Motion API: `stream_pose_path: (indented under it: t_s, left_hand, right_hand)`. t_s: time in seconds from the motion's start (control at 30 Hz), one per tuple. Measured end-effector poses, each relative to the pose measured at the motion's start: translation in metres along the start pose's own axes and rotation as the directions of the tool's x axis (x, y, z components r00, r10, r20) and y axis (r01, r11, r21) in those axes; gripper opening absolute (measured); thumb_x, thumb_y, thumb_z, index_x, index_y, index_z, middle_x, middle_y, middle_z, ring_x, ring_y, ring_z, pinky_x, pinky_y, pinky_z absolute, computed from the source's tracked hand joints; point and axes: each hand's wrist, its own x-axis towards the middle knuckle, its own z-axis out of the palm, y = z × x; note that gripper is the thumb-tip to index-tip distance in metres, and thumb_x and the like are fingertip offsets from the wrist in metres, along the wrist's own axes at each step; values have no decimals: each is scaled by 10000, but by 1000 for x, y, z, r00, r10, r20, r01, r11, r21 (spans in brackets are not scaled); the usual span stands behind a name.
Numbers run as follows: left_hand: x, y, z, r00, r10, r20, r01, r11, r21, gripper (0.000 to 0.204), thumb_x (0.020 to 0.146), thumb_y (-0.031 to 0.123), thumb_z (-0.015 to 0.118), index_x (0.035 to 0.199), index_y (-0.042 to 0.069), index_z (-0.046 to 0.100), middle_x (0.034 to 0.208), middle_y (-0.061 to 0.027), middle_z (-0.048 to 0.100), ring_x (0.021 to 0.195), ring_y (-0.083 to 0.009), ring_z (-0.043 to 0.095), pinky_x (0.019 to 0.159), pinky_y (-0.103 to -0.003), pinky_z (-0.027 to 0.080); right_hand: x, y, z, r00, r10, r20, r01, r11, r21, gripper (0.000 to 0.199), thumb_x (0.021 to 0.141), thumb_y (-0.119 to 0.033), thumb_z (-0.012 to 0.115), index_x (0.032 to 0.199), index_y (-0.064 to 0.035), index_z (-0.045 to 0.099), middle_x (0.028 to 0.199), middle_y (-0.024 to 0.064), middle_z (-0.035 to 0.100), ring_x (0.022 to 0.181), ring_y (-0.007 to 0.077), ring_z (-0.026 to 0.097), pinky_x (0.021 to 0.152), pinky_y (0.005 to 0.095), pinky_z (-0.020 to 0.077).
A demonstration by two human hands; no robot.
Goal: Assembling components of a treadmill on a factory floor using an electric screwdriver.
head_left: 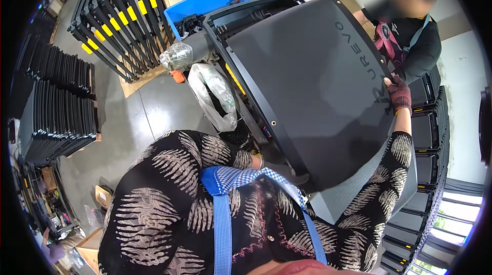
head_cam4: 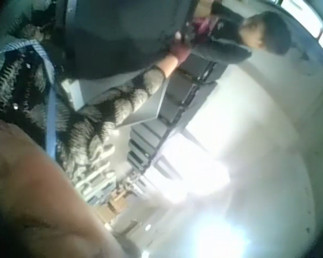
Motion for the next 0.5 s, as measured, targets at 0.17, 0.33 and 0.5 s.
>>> stream_pose_path:
  t_s: [0.17,0.33,0.5]
  left_hand:
    - [2,4,-7,999,-50,1,50,990,-129,459,999,386,324,1178,-7,479,671,-188,534,598,-248,531,649,-342,456]
    - [1,14,-38,993,-99,69,120,735,-667,543,989,441,328,990,-40,579,626,-187,487,581,-227,494,636,-335,442]
    - [5,25,-57,931,-280,235,363,627,-690,658,939,555,353,780,-39,586,594,-171,477,582,-238,473,652,-356,437]
  right_hand:
    - [5,16,8,999,33,35,-34,999,40,591,781,-392,708,1260,-88,540,1316,124,516,1239,239,473,1007,303,359]
    - [-3,8,3,999,50,18,-51,997,59,547,788,-370,702,1245,-107,559,1283,119,549,1204,237,506,984,316,378]
    - [-5,-11,-3,995,39,91,-45,997,62,514,801,-351,684,1251,-138,555,1187,114,606,1113,237,566,928,341,410]
